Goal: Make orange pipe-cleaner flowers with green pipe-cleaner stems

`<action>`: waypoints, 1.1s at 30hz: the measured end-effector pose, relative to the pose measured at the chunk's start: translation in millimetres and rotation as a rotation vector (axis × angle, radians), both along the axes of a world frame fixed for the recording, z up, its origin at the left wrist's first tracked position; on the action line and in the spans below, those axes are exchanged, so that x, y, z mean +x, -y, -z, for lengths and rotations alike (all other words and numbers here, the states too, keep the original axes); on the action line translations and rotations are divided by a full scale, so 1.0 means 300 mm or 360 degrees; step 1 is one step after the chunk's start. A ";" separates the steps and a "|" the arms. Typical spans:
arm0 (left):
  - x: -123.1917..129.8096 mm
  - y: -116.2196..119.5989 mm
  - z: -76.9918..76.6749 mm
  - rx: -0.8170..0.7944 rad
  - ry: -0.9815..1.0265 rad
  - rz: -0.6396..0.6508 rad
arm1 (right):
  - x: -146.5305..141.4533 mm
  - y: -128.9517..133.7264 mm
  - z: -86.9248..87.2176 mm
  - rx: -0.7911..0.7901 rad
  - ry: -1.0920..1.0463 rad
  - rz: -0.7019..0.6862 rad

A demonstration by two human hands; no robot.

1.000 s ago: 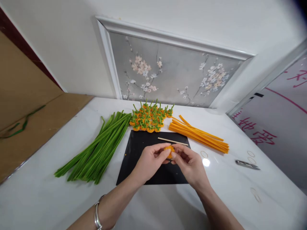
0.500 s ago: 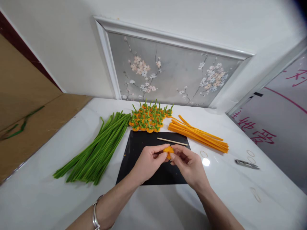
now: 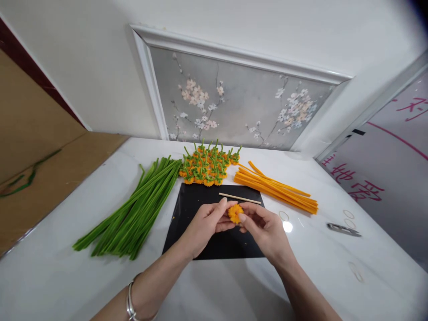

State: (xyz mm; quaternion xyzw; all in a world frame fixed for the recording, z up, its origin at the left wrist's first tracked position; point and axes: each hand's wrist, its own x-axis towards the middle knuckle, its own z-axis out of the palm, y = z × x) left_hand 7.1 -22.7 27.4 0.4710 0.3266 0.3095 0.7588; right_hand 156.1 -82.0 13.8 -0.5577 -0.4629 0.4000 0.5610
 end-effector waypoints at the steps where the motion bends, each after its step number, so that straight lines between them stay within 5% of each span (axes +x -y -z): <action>1: -0.002 -0.001 0.000 -0.0009 0.0002 0.0005 | 0.001 -0.001 -0.001 -0.0001 -0.0013 -0.0003; 20: 0.006 0.004 -0.004 0.0402 -0.0230 -0.0116 | -0.012 0.004 0.005 0.0025 0.0046 -0.0046; 26: -0.004 0.001 -0.009 0.0467 -0.0127 0.0184 | 0.008 0.001 -0.002 0.0006 0.0056 -0.0059; 33: -0.003 0.003 0.014 0.0633 -0.0222 0.0024 | 0.027 -0.002 0.012 0.0087 0.0115 -0.0169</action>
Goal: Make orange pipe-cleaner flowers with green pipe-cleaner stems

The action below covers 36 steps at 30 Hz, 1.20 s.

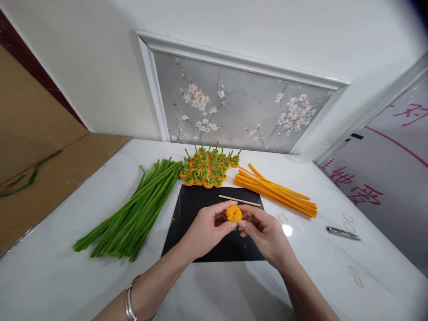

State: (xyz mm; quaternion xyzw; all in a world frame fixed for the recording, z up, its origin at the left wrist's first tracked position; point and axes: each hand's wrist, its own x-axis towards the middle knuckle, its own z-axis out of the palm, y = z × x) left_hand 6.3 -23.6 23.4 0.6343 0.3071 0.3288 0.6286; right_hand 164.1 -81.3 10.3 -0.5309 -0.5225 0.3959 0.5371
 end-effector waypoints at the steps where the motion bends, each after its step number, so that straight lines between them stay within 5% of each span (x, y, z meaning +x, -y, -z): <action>1: 0.000 0.001 0.000 0.0003 -0.0002 -0.0006 | 0.000 -0.002 0.004 0.0031 0.0030 0.0022; 7: 0.000 0.003 -0.006 -0.0004 -0.0011 0.0003 | 0.006 -0.015 0.010 0.0142 0.0096 0.0148; 15: -0.004 0.006 -0.010 0.0174 -0.0074 0.0005 | 0.013 -0.014 -0.028 -0.0039 -0.0192 0.0048; 24: -0.008 0.001 -0.028 -0.0083 0.0065 0.0146 | 0.000 -0.012 0.003 0.0178 -0.0111 0.0100; 36: 0.002 0.014 -0.024 0.0058 0.0171 0.0039 | -0.013 -0.008 -0.011 0.0427 -0.0081 0.0170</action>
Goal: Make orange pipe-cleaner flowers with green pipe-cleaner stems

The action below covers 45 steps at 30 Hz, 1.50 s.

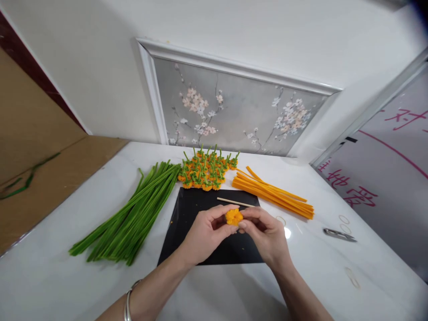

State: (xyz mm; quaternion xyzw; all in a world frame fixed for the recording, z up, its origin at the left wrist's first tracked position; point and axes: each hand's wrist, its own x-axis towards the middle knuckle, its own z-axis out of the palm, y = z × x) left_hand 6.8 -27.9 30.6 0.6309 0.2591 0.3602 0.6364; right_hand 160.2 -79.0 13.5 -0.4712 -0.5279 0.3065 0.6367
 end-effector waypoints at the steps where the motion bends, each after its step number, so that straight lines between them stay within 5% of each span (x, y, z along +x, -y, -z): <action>1: 0.000 0.000 -0.002 -0.0003 0.0001 0.0006 | 0.000 0.000 0.000 0.0011 -0.0012 -0.0001; 10: -0.017 -0.016 -0.020 -0.0131 0.0040 0.0149 | 0.012 -0.002 -0.007 -0.0009 -0.0126 -0.0170; 29: -0.015 -0.017 -0.012 -0.0206 0.0037 0.0089 | 0.028 -0.003 0.019 0.0062 -0.0159 -0.0372; 37: -0.020 -0.021 -0.016 -0.0218 -0.0037 0.0005 | 0.056 -0.002 -0.001 0.0028 0.0121 -0.0187; 45: -0.015 -0.021 -0.002 -0.0235 -0.0002 0.0061 | 0.057 -0.016 0.009 -0.0083 0.0040 -0.0109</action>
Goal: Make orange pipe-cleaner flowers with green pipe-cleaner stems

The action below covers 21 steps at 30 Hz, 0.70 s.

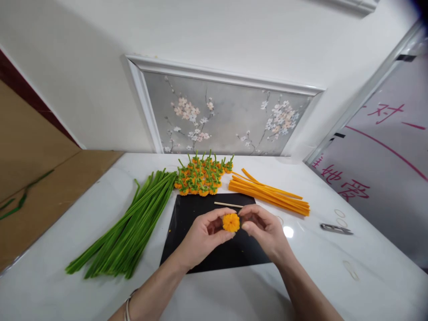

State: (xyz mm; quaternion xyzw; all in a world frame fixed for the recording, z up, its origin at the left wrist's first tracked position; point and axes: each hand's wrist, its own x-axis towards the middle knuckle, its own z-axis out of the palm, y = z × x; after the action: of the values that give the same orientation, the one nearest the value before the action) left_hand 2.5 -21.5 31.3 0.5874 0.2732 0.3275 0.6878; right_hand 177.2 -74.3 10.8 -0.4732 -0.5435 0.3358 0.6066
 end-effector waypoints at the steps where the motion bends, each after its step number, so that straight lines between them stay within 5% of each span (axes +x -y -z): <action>1: -0.002 -0.003 0.004 0.0002 0.0025 -0.0015 | 0.007 -0.002 0.001 -0.0013 0.0015 0.0032; 9: -0.019 -0.023 0.042 -0.0220 0.0187 -0.0057 | -0.018 -0.010 0.011 -0.0375 0.0114 -0.0279; 16: -0.033 -0.046 0.012 -0.0256 0.0018 0.0007 | -0.014 0.003 0.002 0.0231 0.0986 0.0449; 21: -0.001 -0.033 0.016 -0.0145 -0.0080 -0.0145 | -0.023 0.003 0.014 0.0454 0.1546 0.0616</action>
State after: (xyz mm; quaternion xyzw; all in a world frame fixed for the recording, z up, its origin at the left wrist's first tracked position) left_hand 2.1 -11.6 26.3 0.5506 0.3316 0.3308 0.6910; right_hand 170.4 -75.3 6.6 -0.5785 -0.7045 -0.1165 0.3944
